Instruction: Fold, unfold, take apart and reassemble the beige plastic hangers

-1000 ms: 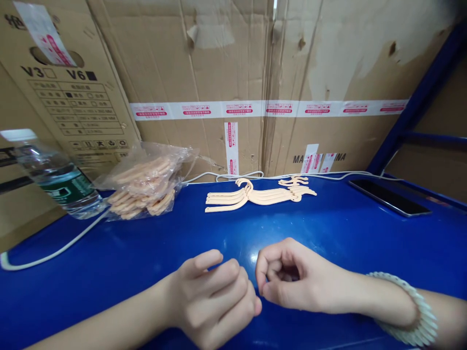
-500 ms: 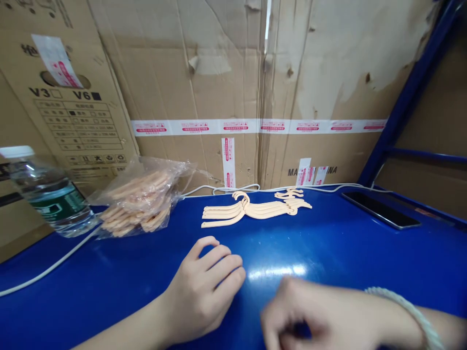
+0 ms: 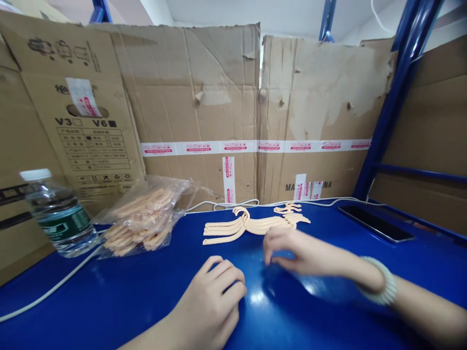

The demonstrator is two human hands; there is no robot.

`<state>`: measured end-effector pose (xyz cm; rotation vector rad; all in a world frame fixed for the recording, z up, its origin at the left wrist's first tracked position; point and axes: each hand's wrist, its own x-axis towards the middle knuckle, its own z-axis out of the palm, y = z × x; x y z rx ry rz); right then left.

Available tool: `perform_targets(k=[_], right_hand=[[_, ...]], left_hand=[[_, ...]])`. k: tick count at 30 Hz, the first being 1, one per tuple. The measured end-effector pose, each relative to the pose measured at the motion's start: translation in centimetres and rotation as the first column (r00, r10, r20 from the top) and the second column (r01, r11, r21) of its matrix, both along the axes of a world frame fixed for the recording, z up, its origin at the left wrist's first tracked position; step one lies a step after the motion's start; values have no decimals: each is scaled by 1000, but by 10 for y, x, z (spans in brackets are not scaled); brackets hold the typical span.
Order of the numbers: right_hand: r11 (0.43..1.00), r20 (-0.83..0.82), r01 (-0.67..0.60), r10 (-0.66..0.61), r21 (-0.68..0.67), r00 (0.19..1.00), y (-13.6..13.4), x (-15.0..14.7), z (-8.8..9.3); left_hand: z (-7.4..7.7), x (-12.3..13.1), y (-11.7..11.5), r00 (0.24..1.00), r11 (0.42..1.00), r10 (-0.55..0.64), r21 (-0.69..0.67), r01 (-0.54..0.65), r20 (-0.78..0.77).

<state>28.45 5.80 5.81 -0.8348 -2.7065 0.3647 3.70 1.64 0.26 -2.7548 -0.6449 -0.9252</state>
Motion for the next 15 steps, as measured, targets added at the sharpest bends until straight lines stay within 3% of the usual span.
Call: perform_targets(k=[2, 7, 11, 15], right_hand=[[968, 102, 242, -249, 72, 963, 34, 17, 2], [822, 138, 528, -560, 215, 817, 107, 58, 2], [821, 235, 522, -567, 230, 789, 140, 76, 0], [841, 292, 478, -538, 254, 791, 153, 74, -9]], left_hand=[[0, 0, 0, 1000, 999, -3, -46, 3, -6], [0, -1, 0, 999, 995, -25, -95, 22, -27], [0, -2, 0, 999, 991, -28, -130, 23, -39], [0, -2, 0, 998, 988, -18, -151, 10, -58]])
